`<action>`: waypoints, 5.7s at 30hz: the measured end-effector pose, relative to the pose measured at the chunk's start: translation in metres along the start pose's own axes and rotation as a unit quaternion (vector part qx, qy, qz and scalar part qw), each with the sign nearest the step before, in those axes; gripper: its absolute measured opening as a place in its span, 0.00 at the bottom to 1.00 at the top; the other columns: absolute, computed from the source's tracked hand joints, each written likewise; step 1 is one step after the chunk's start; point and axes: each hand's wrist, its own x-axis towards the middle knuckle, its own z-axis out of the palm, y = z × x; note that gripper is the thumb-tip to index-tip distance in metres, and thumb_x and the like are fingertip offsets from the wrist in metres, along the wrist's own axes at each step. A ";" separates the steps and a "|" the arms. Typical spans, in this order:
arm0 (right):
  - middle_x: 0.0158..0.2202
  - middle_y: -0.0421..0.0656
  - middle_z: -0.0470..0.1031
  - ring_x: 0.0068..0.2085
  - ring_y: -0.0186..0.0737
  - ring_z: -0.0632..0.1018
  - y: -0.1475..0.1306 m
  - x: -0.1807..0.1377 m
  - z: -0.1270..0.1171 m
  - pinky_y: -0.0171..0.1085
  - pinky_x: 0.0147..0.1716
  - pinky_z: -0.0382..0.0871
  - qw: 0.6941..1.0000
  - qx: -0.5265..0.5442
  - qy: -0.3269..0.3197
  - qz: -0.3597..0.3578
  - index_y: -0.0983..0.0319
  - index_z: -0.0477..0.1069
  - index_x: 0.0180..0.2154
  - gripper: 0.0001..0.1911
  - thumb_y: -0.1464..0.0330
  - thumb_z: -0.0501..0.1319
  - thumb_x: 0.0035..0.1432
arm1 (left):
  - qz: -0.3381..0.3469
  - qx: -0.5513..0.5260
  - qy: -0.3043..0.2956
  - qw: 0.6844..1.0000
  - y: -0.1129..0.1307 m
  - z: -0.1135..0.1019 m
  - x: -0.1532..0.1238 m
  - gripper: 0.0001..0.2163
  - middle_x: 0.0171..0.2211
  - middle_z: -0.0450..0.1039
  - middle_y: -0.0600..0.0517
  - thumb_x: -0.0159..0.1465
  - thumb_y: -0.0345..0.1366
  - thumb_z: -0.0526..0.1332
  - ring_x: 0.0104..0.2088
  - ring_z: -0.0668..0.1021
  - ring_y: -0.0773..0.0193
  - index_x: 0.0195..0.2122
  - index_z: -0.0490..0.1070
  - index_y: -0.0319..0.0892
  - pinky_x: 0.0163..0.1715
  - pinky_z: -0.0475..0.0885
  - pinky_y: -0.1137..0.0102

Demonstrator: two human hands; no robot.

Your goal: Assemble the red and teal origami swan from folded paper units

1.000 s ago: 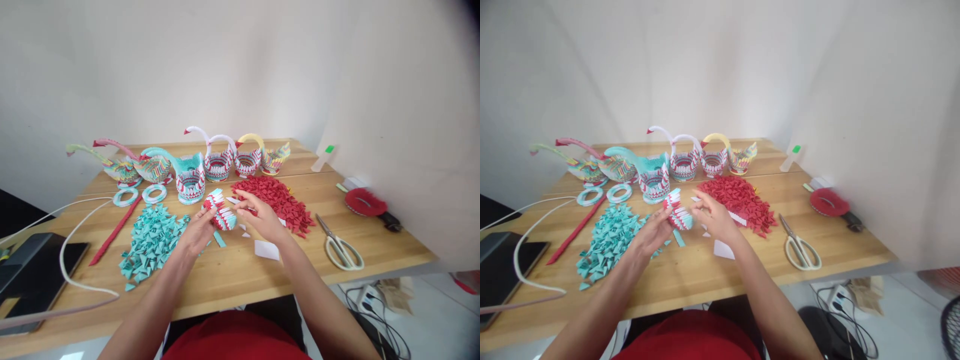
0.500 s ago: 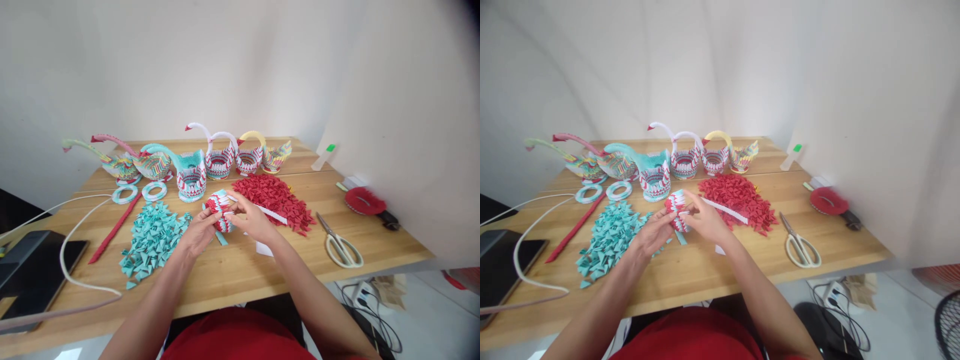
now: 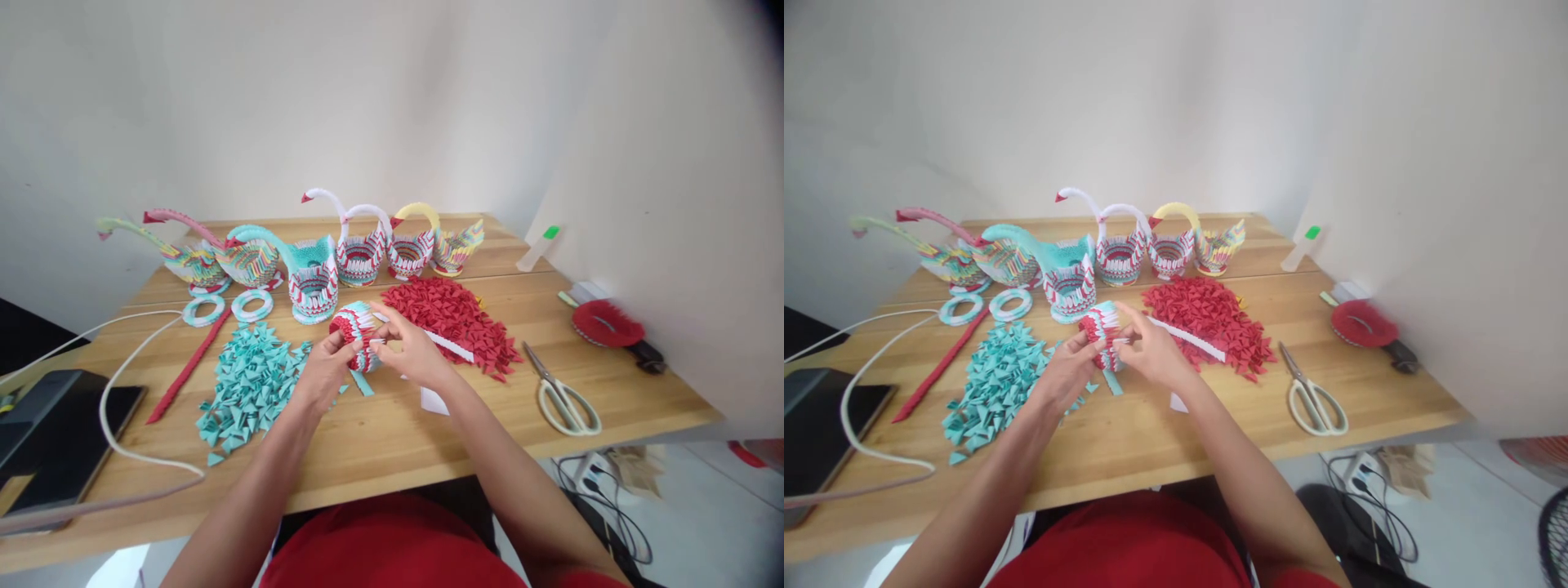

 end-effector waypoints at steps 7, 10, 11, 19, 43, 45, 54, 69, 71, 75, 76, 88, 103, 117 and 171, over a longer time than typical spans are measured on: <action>0.40 0.43 0.77 0.40 0.40 0.77 0.015 -0.005 -0.016 0.39 0.42 0.70 0.998 -0.004 0.023 0.051 0.60 0.56 0.65 0.34 0.70 0.58 0.58 | -0.013 -0.042 0.013 0.999 0.006 -0.004 0.002 0.17 0.38 0.80 0.48 0.50 0.32 0.74 0.36 0.80 0.63 0.41 0.77 0.37 0.41 0.74 0.69; 0.43 0.46 0.77 0.45 0.43 0.77 0.026 -0.010 -0.019 0.42 0.45 0.70 0.998 -0.038 -0.014 0.043 0.61 0.59 0.64 0.33 0.72 0.58 0.57 | -0.024 -0.046 0.004 0.999 0.007 -0.005 0.002 0.17 0.38 0.80 0.48 0.51 0.32 0.73 0.36 0.80 0.62 0.42 0.76 0.37 0.42 0.74 0.68; 0.44 0.46 0.77 0.47 0.44 0.77 0.029 -0.012 -0.019 0.42 0.46 0.70 0.998 -0.045 -0.029 0.036 0.61 0.59 0.64 0.32 0.72 0.58 0.57 | -0.028 -0.042 0.000 0.999 0.007 -0.005 0.001 0.16 0.38 0.80 0.47 0.52 0.32 0.73 0.37 0.81 0.61 0.42 0.76 0.37 0.42 0.74 0.67; 0.42 0.45 0.77 0.43 0.43 0.77 0.007 -0.011 -0.008 0.41 0.42 0.72 0.999 0.031 -0.029 0.026 0.59 0.55 0.65 0.35 0.65 0.62 0.59 | -0.046 -0.029 -0.020 0.998 0.004 0.000 -0.002 0.16 0.37 0.81 0.46 0.52 0.32 0.73 0.39 0.81 0.58 0.41 0.77 0.36 0.44 0.74 0.66; 0.37 0.43 0.75 0.38 0.40 0.75 0.005 -0.007 0.000 0.37 0.36 0.71 0.999 0.001 -0.015 0.031 0.62 0.51 0.67 0.40 0.70 0.61 0.56 | 0.021 0.062 -0.043 0.997 -0.003 -0.004 0.001 0.21 0.43 0.79 0.46 0.49 0.34 0.74 0.46 0.79 0.53 0.45 0.77 0.39 0.48 0.71 0.64; 0.37 0.43 0.75 0.39 0.40 0.76 0.006 -0.007 0.001 0.39 0.39 0.71 1.000 -0.005 -0.009 0.028 0.63 0.51 0.67 0.40 0.70 0.61 0.56 | 0.031 0.067 -0.050 0.996 -0.003 -0.005 0.002 0.21 0.44 0.79 0.46 0.50 0.34 0.73 0.47 0.78 0.53 0.46 0.77 0.39 0.49 0.71 0.64; 0.35 0.39 0.76 0.38 0.39 0.77 0.009 -0.009 -0.003 0.41 0.45 0.70 0.998 -0.059 0.024 0.016 0.57 0.48 0.69 0.41 0.70 0.60 0.57 | 0.049 0.097 -0.005 0.994 -0.003 -0.011 0.005 0.18 0.39 0.80 0.49 0.50 0.35 0.73 0.38 0.79 0.58 0.43 0.77 0.40 0.39 0.72 0.69; 0.44 0.45 0.75 0.45 0.42 0.76 0.015 -0.020 -0.005 0.42 0.47 0.70 1.000 0.018 -0.018 0.012 0.59 0.58 0.64 0.34 0.67 0.61 0.57 | -0.021 0.004 -0.023 0.999 0.006 -0.003 -0.001 0.18 0.38 0.80 0.47 0.50 0.32 0.74 0.41 0.81 0.55 0.42 0.76 0.38 0.45 0.74 0.63; 0.41 0.43 0.75 0.43 0.41 0.76 0.013 -0.018 0.000 0.42 0.48 0.69 1.000 0.003 -0.010 -0.010 0.59 0.59 0.64 0.34 0.69 0.62 0.56 | -0.023 0.003 -0.026 0.999 0.005 -0.002 -0.002 0.18 0.37 0.80 0.47 0.50 0.33 0.74 0.41 0.81 0.54 0.42 0.76 0.38 0.45 0.73 0.63; 0.37 0.41 0.74 0.39 0.39 0.76 0.012 -0.015 0.007 0.41 0.46 0.70 1.000 -0.006 0.010 -0.012 0.58 0.57 0.64 0.35 0.71 0.61 0.55 | -0.011 0.028 -0.046 0.998 0.002 -0.003 -0.001 0.21 0.38 0.80 0.48 0.50 0.34 0.74 0.39 0.81 0.56 0.45 0.75 0.39 0.44 0.73 0.63; 0.37 0.40 0.74 0.39 0.38 0.76 0.013 -0.015 0.007 0.41 0.46 0.70 1.000 -0.006 0.015 -0.011 0.58 0.57 0.64 0.35 0.72 0.61 0.55 | -0.003 0.043 -0.052 0.998 0.001 -0.004 0.000 0.22 0.39 0.80 0.48 0.50 0.34 0.74 0.40 0.80 0.56 0.46 0.75 0.39 0.44 0.73 0.64; 0.37 0.42 0.75 0.37 0.39 0.76 0.011 -0.016 0.002 0.40 0.40 0.70 0.995 0.101 0.008 0.018 0.60 0.56 0.65 0.34 0.69 0.60 0.57 | 0.033 0.108 -0.048 0.992 0.001 -0.007 0.001 0.26 0.47 0.78 0.46 0.49 0.35 0.74 0.45 0.78 0.57 0.50 0.72 0.39 0.47 0.72 0.66; 0.36 0.40 0.76 0.37 0.39 0.77 0.007 -0.016 0.004 0.39 0.41 0.69 0.999 -0.047 0.011 -0.001 0.59 0.55 0.65 0.38 0.72 0.62 0.54 | 0.023 0.127 -0.070 0.989 -0.003 -0.007 0.001 0.28 0.49 0.76 0.44 0.49 0.37 0.74 0.48 0.78 0.53 0.51 0.71 0.38 0.49 0.71 0.63; 0.37 0.41 0.75 0.39 0.38 0.77 0.009 -0.015 0.005 0.38 0.42 0.70 0.999 -0.046 0.016 0.001 0.60 0.51 0.67 0.41 0.74 0.61 0.53 | 0.033 0.150 -0.046 0.987 -0.004 -0.006 0.001 0.29 0.48 0.77 0.44 0.48 0.39 0.74 0.47 0.77 0.54 0.51 0.70 0.38 0.48 0.71 0.63; 0.30 0.39 0.78 0.30 0.36 0.75 0.005 -0.017 -0.003 0.33 0.30 0.66 0.998 0.020 0.042 0.037 0.62 0.76 0.34 0.07 0.66 0.62 0.57 | 0.008 0.079 -0.046 0.996 0.007 -0.003 -0.002 0.20 0.37 0.79 0.49 0.49 0.38 0.74 0.38 0.80 0.58 0.42 0.74 0.39 0.43 0.73 0.64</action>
